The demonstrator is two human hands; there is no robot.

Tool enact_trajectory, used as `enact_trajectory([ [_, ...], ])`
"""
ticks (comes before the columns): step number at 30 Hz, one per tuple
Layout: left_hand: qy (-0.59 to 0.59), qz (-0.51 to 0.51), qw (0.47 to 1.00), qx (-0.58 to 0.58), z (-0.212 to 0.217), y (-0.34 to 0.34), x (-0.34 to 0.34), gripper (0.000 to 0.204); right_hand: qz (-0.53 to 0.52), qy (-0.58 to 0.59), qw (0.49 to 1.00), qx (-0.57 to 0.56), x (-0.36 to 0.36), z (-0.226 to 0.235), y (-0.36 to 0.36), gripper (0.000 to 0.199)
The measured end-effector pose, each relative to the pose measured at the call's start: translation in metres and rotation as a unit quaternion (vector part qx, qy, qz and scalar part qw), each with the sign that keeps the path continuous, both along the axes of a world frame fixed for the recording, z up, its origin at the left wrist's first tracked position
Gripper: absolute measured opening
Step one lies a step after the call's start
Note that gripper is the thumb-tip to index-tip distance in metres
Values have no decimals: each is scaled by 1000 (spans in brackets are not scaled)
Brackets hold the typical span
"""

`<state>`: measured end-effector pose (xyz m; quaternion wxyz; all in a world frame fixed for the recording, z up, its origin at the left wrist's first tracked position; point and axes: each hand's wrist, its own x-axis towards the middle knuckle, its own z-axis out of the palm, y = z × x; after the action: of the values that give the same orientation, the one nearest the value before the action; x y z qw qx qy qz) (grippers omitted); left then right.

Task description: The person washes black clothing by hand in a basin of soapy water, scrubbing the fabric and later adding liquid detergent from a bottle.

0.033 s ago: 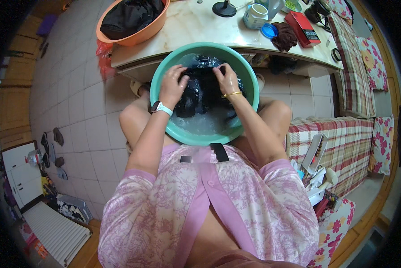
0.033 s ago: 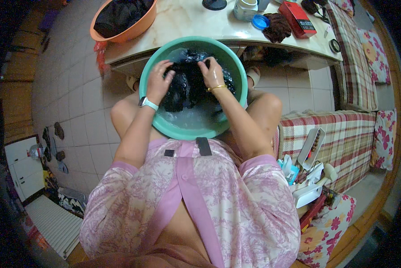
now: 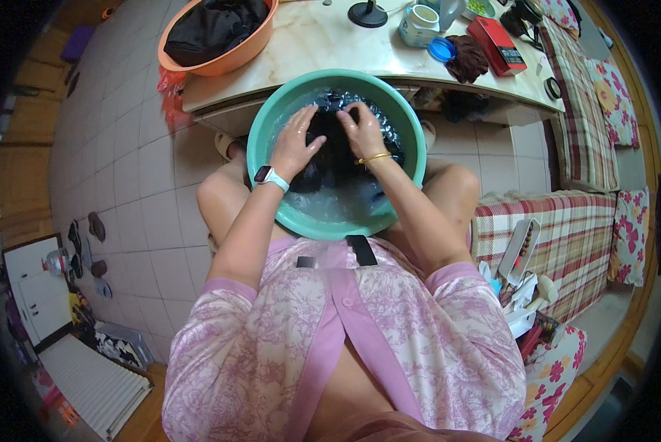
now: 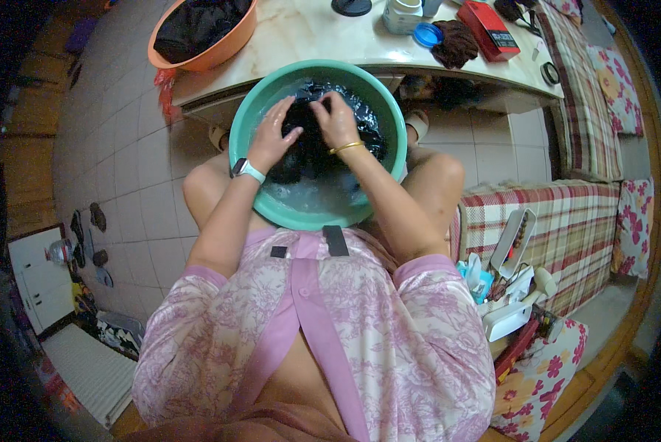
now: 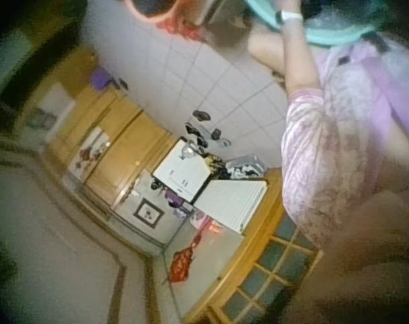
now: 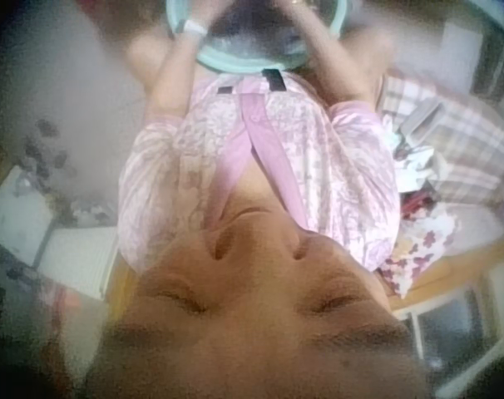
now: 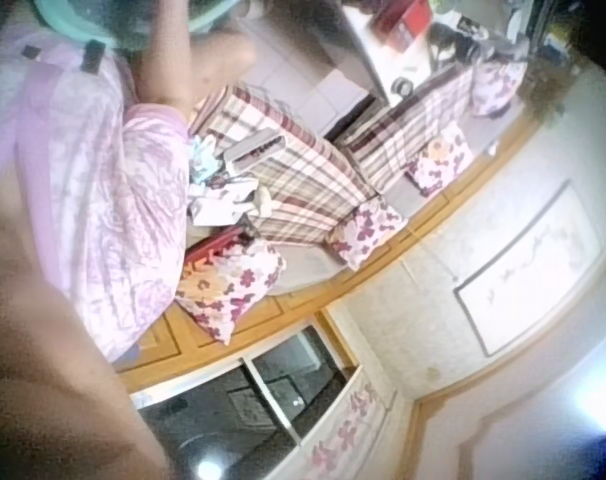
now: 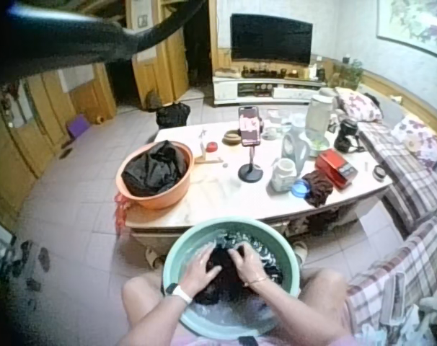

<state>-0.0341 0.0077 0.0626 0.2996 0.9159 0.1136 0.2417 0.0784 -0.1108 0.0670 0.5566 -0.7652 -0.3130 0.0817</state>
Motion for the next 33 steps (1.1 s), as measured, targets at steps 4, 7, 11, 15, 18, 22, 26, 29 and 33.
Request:
enact_trajectory([
  [4,45,15,999,19,-25,10,-4,37,-11,-18,1000,17,-15,20,12,22],
  [7,53,13,998,20,-25,22,-10,32,-76,6,996,41,17,11,1,25],
  [11,119,-32,954,-275,3,24,-7,31,-77,148,982,90,53,-28,-14,26],
  [15,-8,28,834,-550,7,-1,5,37,-95,213,963,133,49,-56,-5,26],
  [18,-61,108,550,-826,5,-15,19,32,7,-41,993,115,-7,-46,17,22],
  [22,-143,-87,454,-875,-62,-9,17,29,57,-314,941,-111,-64,3,24,23],
  [26,40,222,610,-760,12,-67,32,44,-36,-199,963,-176,-3,-9,30,28],
  [29,41,180,611,-770,-2,-59,31,43,-67,-172,965,-184,-7,-10,30,32],
  [33,-131,-248,370,-886,-84,-17,11,35,35,-203,968,-146,-67,23,18,26],
])
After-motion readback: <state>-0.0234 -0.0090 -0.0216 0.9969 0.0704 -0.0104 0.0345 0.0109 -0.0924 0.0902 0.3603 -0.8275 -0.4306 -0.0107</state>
